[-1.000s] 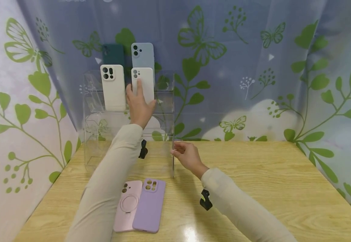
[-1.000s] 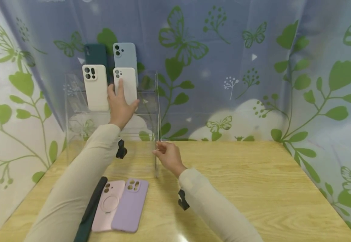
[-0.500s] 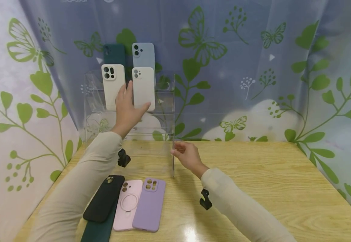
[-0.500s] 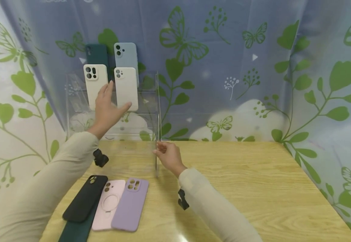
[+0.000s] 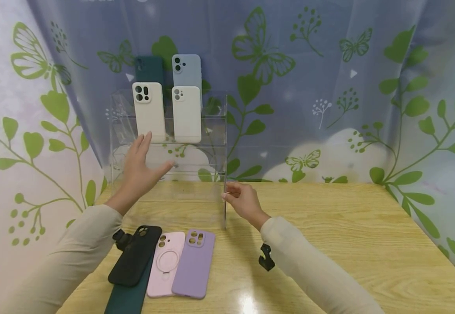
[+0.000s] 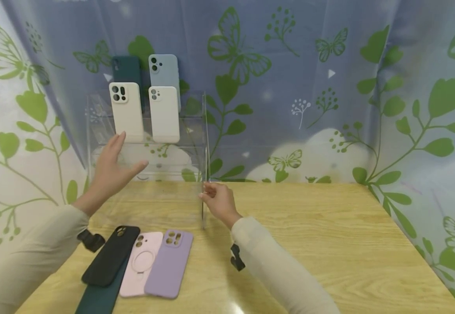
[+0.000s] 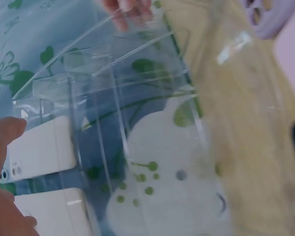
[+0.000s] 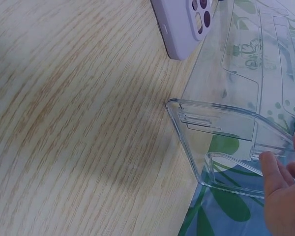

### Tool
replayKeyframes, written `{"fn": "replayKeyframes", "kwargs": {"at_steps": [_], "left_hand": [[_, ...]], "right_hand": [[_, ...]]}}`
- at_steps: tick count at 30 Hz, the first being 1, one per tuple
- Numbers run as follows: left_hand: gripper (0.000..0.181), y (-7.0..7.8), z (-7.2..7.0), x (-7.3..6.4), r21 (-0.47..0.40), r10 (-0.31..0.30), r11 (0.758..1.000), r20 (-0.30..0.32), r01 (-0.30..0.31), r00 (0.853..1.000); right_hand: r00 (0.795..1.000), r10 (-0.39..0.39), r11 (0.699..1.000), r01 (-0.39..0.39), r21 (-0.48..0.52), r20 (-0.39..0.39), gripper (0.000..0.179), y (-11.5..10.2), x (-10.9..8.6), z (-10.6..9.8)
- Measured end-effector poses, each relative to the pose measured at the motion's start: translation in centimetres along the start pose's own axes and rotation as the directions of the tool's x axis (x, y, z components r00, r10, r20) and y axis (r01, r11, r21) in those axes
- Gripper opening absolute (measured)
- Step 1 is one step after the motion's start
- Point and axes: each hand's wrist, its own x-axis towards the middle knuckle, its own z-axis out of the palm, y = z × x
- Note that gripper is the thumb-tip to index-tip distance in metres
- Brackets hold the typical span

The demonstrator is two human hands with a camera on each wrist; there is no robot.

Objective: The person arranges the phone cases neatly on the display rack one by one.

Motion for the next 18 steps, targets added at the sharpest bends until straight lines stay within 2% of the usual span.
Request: {"fn": "replayKeyframes", "kwargs": {"at_steps": [4,12,18], "left_hand": [[0.090,-1.1,-0.5,-2.2,0.044,-0.032,0.999,0.043,0.030,0.999],[0.091,-3.4,-0.9,-7.2,0.082,-0.036,0.996,0.107,0.027,0.994],[0.091,-4.6,-0.5,-10.5,0.126,-0.055,0.991,0.141,0.037,0.989]], "right_hand": [[1.000,0.000,1.000,0.000,0.011,0.001,0.043,0.0,-0.1,0.1],[1.000,-0.026,1.000,0.026,0.004,-0.006,0.043,-0.1,-0.2,0.1],[1.000,-0.024,1.000,0.024,0.007,-0.006,0.043,0.0,-0.2,-0.1]]}}
